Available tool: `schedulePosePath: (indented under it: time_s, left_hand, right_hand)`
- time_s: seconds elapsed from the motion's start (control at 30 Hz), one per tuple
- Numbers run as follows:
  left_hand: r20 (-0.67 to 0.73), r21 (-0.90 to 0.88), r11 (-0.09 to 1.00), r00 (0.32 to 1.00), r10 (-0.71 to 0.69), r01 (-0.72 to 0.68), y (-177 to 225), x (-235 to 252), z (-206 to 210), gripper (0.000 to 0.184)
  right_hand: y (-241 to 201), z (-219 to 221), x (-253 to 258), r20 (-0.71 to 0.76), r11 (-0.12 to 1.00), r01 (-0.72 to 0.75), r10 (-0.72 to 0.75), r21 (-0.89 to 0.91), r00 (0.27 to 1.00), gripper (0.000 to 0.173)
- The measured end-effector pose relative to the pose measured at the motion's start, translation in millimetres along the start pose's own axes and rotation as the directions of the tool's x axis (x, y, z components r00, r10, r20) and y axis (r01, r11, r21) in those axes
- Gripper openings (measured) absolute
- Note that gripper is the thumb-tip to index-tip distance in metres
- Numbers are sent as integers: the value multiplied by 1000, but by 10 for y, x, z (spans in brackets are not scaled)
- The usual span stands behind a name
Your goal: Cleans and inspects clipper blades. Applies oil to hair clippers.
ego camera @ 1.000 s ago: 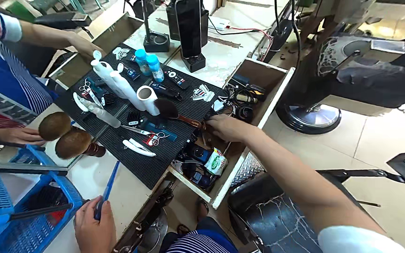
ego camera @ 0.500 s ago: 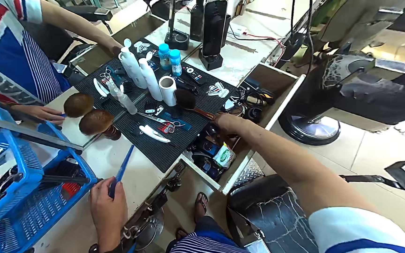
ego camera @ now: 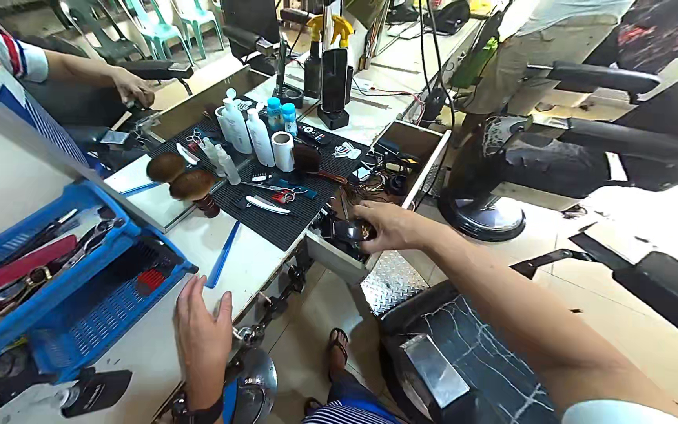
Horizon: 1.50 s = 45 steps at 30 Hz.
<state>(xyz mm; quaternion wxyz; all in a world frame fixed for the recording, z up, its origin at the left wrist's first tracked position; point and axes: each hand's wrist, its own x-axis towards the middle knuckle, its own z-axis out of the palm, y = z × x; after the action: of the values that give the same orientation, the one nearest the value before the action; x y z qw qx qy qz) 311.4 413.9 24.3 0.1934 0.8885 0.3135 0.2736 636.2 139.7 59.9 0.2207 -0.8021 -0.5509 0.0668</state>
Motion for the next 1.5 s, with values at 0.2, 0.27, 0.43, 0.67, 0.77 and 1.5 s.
schedulePosePath:
  time_s: [0.2, 0.27, 0.43, 0.67, 0.77, 1.5]
  left_hand:
    - [-14, -172, 984, 999, 37, -38, 27, -578, -338, 50]
    - [12, -205, 978, 999, 35, -32, 12, -724, -408, 47]
    - [173, -366, 930, 985, 25, 41, 85, -990, -473, 25]
    - [544, -650, 669, 835, 82, 359, 511, -1306, -221, 52]
    - [548, -700, 591, 832, 87, 400, 682, -1386, -121, 70]
    - [615, -411, 792, 779, -125, 451, 1283, -1708, 403, 16]
  right_hand:
    - [-1101, 294, -563, 109, 933, -351, 341, 84, 934, 52]
    - [-1372, 464, -690, 169, 878, -460, 437, 131, 883, 56]
    - [-1769, 889, -933, 254, 787, -547, 489, 284, 835, 53]
    - [-2094, 1274, -1230, 228, 704, -457, 399, 544, 888, 60]
    - [-2114, 1368, -1354, 215, 672, -418, 367, 612, 905, 59]
    - [-1671, 1208, -2250, 361, 625, -508, 358, 592, 861, 67]
